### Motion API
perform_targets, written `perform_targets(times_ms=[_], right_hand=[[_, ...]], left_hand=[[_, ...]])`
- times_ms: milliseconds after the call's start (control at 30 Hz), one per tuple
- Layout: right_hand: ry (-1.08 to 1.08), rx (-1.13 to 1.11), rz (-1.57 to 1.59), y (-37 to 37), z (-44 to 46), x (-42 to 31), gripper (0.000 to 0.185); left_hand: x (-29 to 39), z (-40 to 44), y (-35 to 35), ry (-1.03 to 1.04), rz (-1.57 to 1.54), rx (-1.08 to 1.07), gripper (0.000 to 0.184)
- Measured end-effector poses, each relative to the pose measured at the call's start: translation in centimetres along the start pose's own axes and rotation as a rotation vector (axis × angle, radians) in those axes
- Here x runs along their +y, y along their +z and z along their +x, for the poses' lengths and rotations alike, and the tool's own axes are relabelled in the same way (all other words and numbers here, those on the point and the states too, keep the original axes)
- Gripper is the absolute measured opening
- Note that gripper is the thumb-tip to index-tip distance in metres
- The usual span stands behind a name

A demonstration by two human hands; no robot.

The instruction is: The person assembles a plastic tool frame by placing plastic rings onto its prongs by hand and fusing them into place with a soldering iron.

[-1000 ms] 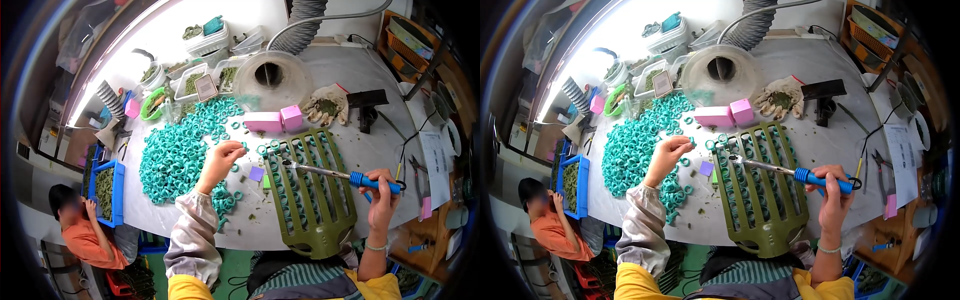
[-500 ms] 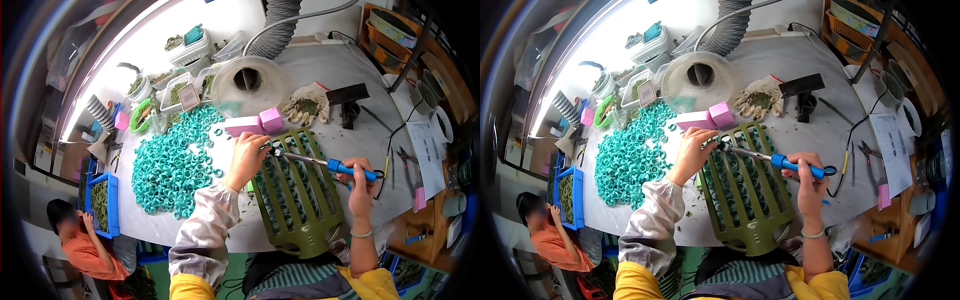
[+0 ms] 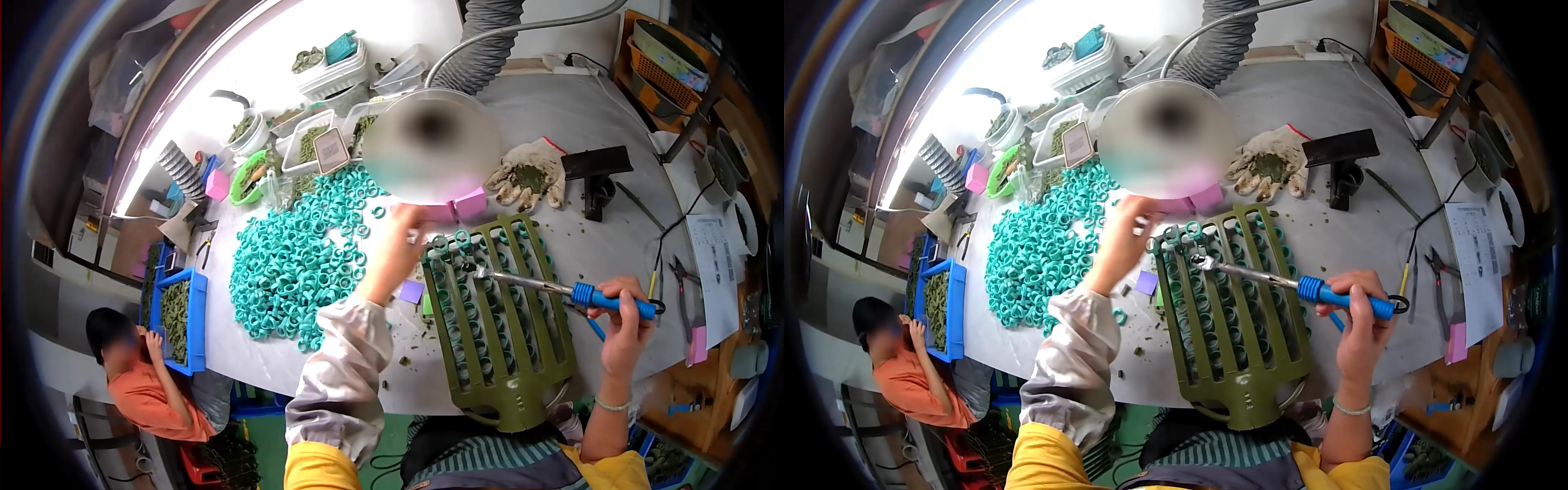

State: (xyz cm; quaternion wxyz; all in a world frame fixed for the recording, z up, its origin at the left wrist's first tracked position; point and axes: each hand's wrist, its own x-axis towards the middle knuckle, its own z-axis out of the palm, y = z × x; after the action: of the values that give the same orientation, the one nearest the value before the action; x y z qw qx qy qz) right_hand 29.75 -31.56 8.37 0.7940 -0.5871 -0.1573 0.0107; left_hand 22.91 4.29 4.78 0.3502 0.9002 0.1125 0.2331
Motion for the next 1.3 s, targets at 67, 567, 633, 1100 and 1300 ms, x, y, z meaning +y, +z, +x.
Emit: perform_targets(times_ms=[67,567,633,1100,1300], right_hand=[[0.014,0.000,0.011,-0.4,-0.1,0.0,0.023],[-0.011,0.023,-0.041,-0.8,-0.4,-0.9,0.025],[-0.012,0.026,-0.044,-1.0,-0.4,-1.2,0.025],[-0.083,-0.008,-0.096,-2.0,0.8,0.4,0.021],[-0.096,-0.025,-0.031,-1.6,1.3,2.4,0.020]], left_hand=[[-4.2,-0.2,-3.0,0.060,0.389,0.111,0.020],[-4.3,-1.9,-5.9,-0.175,0.131,-0.010,0.024],[-1.4,-2.0,-4.5,-0.066,-0.017,-0.051,0.021],[6.4,0.3,4.0,0.240,0.205,-0.076,0.031],[5.5,0.8,5.6,0.287,0.302,-0.098,0.032]])
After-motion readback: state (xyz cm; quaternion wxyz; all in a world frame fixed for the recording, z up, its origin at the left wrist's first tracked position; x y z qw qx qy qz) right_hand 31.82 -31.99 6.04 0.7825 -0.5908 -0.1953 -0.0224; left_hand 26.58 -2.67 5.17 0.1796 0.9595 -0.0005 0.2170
